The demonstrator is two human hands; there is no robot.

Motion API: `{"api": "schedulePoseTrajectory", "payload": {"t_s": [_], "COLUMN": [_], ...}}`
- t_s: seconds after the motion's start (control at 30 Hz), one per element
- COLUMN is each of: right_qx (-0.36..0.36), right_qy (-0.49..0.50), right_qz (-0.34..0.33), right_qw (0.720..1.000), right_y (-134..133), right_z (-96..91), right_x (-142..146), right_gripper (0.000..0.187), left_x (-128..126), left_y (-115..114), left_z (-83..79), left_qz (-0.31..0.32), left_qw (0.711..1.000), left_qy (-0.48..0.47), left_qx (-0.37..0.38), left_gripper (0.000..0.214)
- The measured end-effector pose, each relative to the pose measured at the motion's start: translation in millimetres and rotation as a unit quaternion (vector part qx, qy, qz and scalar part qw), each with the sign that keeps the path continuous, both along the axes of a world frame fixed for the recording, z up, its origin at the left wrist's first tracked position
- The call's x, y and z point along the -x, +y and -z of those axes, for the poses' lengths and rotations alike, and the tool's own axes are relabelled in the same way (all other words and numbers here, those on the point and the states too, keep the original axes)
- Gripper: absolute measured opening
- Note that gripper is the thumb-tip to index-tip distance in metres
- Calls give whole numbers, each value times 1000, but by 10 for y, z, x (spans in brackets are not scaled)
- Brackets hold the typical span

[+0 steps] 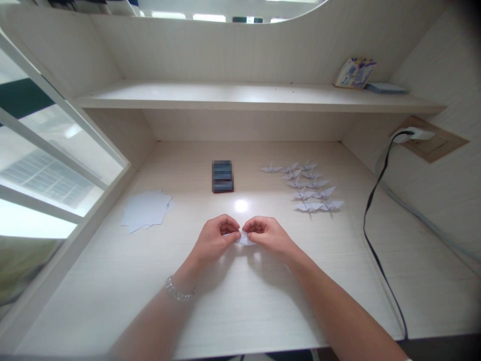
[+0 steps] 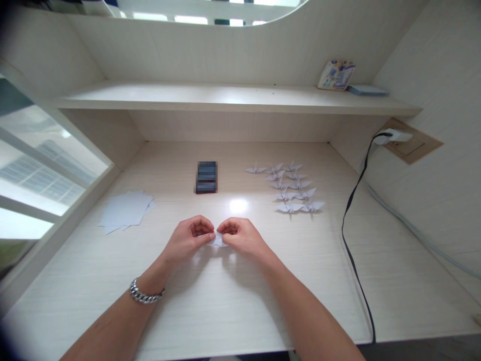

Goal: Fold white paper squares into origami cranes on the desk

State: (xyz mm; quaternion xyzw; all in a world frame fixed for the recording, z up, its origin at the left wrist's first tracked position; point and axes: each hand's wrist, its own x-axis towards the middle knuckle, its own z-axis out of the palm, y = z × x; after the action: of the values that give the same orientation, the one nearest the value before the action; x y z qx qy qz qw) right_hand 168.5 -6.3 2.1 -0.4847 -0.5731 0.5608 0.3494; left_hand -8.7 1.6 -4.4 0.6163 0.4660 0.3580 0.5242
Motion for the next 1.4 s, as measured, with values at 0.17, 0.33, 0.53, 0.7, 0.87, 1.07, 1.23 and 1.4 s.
{"api": "schedulePoseTrajectory", "payload": {"t_s": [0.17, 0.33, 0.53, 0.7, 0.87, 1.07, 1.23, 1.4], "right_qx": [32, 16, -8, 0, -12, -31, -21, -6], "right_qy": [32, 32, 11, 34, 21, -2, 11, 42], "right_qz": [4, 14, 9, 13, 18, 11, 11, 26], "right_qw": [999, 999, 1000, 999, 1000, 999, 1000, 999], "right_y": [20, 21, 9, 19, 24, 2, 19, 50], "right_z": [12, 31, 38, 18, 18, 19, 39, 80], "right_x": [-25, -26, -10, -32, -43, 1, -19, -59], "right_gripper": [28, 24, 15, 14, 13, 13, 14, 20], "left_x": [26, 32, -3, 39, 39, -23, 6, 35], "left_y": [9, 15, 13, 46, 42, 9, 24, 40], "left_z": [-9, -6, -7, 11, -13, -16, 13, 29], "left_qz": [-6, -14, 16, 17, 11, 6, -13, -37], "left_qw": [1000, 1000, 1000, 999, 999, 1000, 999, 998], "left_qy": [-6, -5, -6, -16, -19, -20, -24, -27], "left_qx": [5, 6, 13, 41, 27, 18, 26, 41], "left_gripper": [11, 12, 12, 18, 18, 15, 17, 19]}}
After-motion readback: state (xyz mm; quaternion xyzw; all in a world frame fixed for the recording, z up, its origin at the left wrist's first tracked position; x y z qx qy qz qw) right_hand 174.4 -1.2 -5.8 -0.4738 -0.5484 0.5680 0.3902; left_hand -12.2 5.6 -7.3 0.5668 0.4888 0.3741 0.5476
